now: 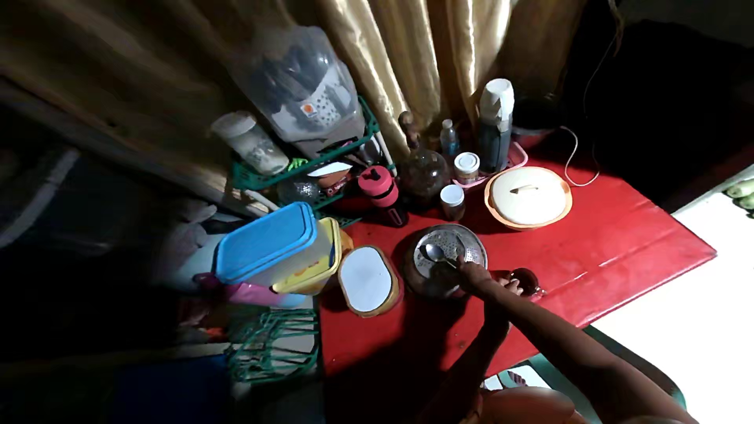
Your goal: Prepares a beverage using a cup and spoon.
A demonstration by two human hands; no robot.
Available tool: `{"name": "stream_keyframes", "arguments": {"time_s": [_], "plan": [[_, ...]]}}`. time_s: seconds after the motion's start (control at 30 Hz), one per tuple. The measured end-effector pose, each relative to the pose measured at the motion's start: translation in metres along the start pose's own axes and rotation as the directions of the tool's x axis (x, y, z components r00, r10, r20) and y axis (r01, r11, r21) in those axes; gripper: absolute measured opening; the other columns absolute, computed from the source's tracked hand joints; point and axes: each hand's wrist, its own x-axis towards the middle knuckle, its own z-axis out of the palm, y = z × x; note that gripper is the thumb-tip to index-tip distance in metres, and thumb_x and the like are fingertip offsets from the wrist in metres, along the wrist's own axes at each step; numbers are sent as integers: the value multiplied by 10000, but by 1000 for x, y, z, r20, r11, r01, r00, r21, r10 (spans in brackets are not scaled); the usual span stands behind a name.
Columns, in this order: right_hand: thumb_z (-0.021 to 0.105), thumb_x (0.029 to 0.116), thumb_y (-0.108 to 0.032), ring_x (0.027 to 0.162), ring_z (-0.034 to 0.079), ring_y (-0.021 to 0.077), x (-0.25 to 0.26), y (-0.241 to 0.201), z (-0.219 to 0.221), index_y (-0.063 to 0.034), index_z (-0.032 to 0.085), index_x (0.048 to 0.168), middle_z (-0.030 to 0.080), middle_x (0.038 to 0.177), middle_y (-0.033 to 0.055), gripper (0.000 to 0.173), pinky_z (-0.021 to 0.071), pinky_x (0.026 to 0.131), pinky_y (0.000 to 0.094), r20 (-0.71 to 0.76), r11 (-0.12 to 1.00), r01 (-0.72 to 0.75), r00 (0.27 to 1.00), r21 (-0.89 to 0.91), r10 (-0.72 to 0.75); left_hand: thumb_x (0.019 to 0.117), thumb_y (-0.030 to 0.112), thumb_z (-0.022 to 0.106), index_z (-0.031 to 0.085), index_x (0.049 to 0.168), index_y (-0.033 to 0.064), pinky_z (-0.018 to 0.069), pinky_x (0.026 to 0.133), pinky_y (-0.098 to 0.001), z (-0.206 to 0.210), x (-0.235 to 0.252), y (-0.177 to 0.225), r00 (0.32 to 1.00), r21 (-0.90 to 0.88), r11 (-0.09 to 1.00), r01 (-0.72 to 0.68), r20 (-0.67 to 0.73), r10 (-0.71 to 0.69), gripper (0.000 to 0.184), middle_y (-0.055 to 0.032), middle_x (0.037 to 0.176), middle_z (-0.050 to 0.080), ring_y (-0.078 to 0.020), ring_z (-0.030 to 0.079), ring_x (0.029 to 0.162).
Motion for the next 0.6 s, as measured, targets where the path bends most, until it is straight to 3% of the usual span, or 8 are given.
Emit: {"name": "stream_keyframes", "arguments": {"time_s": [0.07,0.13,0.17,0.2,0.23,0.3,0.4,0.6], "plan": [[553,1036,-216,1274,570,444,1,10,-3,4,404,1486,580,1358,286,523,449,1041,608,-39,992,84,996,96,-81,994,-29,571,609,1277,-129,430,1026,-233,-8,-18,-3,997,-84,993,78,-6,-79,302,-233,1287,640,-165,607,1157],[592,1004,-128,1226,599,424,-3,22,-15,43,533,1384,610,1310,290,421,454,1051,570,-119,946,188,980,266,-161,1080,81,437,448,1468,-62,349,1155,-253,-38,-32,-29,972,81,997,18,232,-36,414,-170,1495,511,-144,494,1363],[569,1010,-84,1179,621,402,-11,28,-26,59,568,1345,621,1284,287,364,470,1032,538,-159,911,236,968,339,-191,1085,107,421,476,1437,-76,369,1153,-314,-33,-22,-48,977,179,978,-109,200,73,401,-201,1454,539,-208,517,1350],[538,1017,-42,1140,635,385,-21,37,-37,69,584,1323,626,1267,284,328,485,1010,514,-201,879,276,956,389,-212,1029,79,503,622,1261,-124,468,1055,-430,-9,4,-74,961,209,939,-272,3,277,331,-284,1248,655,-340,641,1187],[514,1029,-26,1108,647,371,-34,48,-47,69,586,1317,634,1250,278,312,500,989,501,-247,857,308,944,413,-220,1009,85,545,689,1171,-106,491,1017,-475,5,29,-81,943,220,929,-297,-87,322,289,-284,1151,694,-371,675,1107],[488,1042,-23,1056,658,357,-69,79,-65,44,579,1323,650,1213,262,303,513,947,500,-371,854,342,908,391,-194,1054,159,520,691,1228,-50,435,1095,-469,6,52,-72,984,226,960,-164,-33,176,320,-239,1222,687,-341,635,1203],[462,1034,-18,1101,637,408,-126,131,-77,-22,608,1352,642,1220,261,349,486,977,569,-496,940,240,864,244,-92,1022,127,580,686,1147,-102,476,1044,-455,5,57,-70,979,159,975,-155,-107,173,282,-257,1127,699,-335,660,1116],[433,1057,-88,1108,637,463,-167,173,-23,-100,593,1417,556,1364,278,394,505,930,616,-372,992,17,928,122,30,1038,110,538,703,1067,-115,514,949,-432,8,72,-71,969,205,956,-209,-88,231,281,-244,1008,713,-292,689,968]]}}
